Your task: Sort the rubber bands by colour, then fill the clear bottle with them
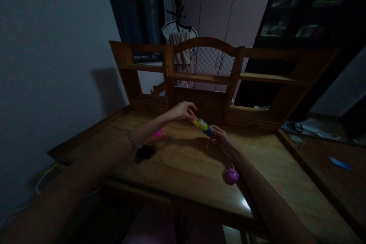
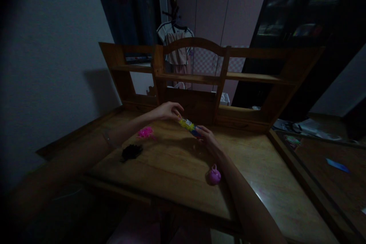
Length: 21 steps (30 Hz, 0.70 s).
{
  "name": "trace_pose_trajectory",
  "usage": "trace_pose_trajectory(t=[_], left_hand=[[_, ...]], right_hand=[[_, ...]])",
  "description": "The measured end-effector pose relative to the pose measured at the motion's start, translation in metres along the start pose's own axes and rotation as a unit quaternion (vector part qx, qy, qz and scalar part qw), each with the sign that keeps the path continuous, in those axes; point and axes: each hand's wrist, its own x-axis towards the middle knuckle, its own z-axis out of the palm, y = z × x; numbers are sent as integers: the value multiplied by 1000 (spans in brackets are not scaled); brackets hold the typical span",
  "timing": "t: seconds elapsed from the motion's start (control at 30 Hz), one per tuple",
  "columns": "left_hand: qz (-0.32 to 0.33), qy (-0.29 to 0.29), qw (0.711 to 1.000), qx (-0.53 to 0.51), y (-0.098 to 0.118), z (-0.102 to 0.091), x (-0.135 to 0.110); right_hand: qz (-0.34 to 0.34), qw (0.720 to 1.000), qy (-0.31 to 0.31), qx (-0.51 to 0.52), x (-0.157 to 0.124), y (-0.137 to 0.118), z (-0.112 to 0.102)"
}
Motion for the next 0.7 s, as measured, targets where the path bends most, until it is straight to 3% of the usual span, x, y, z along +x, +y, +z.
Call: trace_pose_trajectory(t=[0.13, 0.23, 0.37, 0.53, 0.6, 0.7], left_hand=[[-21, -70, 997, -40, 12, -13, 2], [-18, -88, 995, -31, 22, -18, 3], [-6, -2, 997, 80, 29, -14, 6], [77, 93, 966, 230, 33, -1, 7], [103, 101, 957, 252, 38, 1, 6], [93, 71, 966, 229, 46, -4, 4]], right_hand=[[7, 1000, -23, 20, 1, 2, 5], [11, 998, -43, 35, -1, -1, 9], [20, 994, -80, 70, -7, -4, 15], [30, 988, -116, 97, -13, -7, 21], [31, 987, -119, 103, -14, -9, 23], [30, 988, -113, 105, -14, -9, 22]])
